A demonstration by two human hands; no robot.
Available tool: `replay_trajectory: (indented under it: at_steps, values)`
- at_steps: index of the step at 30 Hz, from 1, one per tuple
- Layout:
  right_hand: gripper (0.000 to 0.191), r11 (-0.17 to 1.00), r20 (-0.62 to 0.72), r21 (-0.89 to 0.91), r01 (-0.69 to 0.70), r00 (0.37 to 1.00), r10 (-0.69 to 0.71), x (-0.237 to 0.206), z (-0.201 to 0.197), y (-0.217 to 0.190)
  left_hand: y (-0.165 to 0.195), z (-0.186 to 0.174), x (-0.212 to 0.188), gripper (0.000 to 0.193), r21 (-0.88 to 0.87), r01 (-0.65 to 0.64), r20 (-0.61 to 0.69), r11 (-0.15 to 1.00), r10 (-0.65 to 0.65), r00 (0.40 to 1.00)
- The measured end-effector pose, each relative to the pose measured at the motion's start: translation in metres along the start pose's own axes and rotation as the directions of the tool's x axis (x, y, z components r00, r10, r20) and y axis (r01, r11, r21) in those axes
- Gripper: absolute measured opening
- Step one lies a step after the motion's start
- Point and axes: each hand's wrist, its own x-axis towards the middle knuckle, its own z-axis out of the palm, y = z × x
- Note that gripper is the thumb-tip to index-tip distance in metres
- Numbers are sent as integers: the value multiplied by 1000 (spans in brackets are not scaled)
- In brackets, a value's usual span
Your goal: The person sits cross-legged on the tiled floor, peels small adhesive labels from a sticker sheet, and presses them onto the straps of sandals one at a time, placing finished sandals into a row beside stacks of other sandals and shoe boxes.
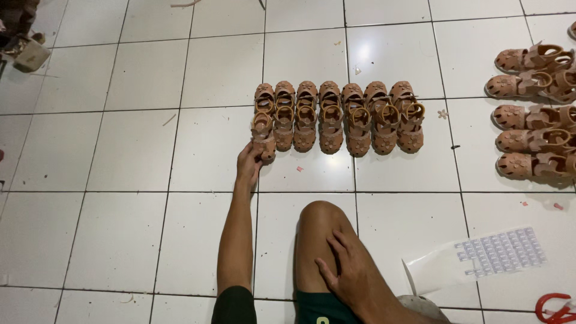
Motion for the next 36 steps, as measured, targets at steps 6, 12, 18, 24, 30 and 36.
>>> replay_trajectory:
  at_steps: [6,12,18,24,30,36]
  values:
    - [56,1000,-32,10,-18,999,18,-9,10,6,-4,-6,3,52,-23,7,16,1000,-7,1000]
    - [57,999,-38,19,-38,999,39,-12,13,10,1,-9,15,51,16,-1,-13,1000,1,1000]
    - [57,998,-35,23,-66,997,67,-19,19,14,9,-6,16,47,53,-5,-101,999,10,995]
    - [57,996,-62,38,-81,995,83,-20,23,13,17,3,14,35,119,34,-160,992,-14,987]
    - [57,997,7,2,-81,997,81,-18,13,13,20,7,26,36,98,7,-80,995,1,997]
    - [56,990,-21,20,-138,990,138,-22,22,14,13,17,35,52,586,-61,-128,808,167,978]
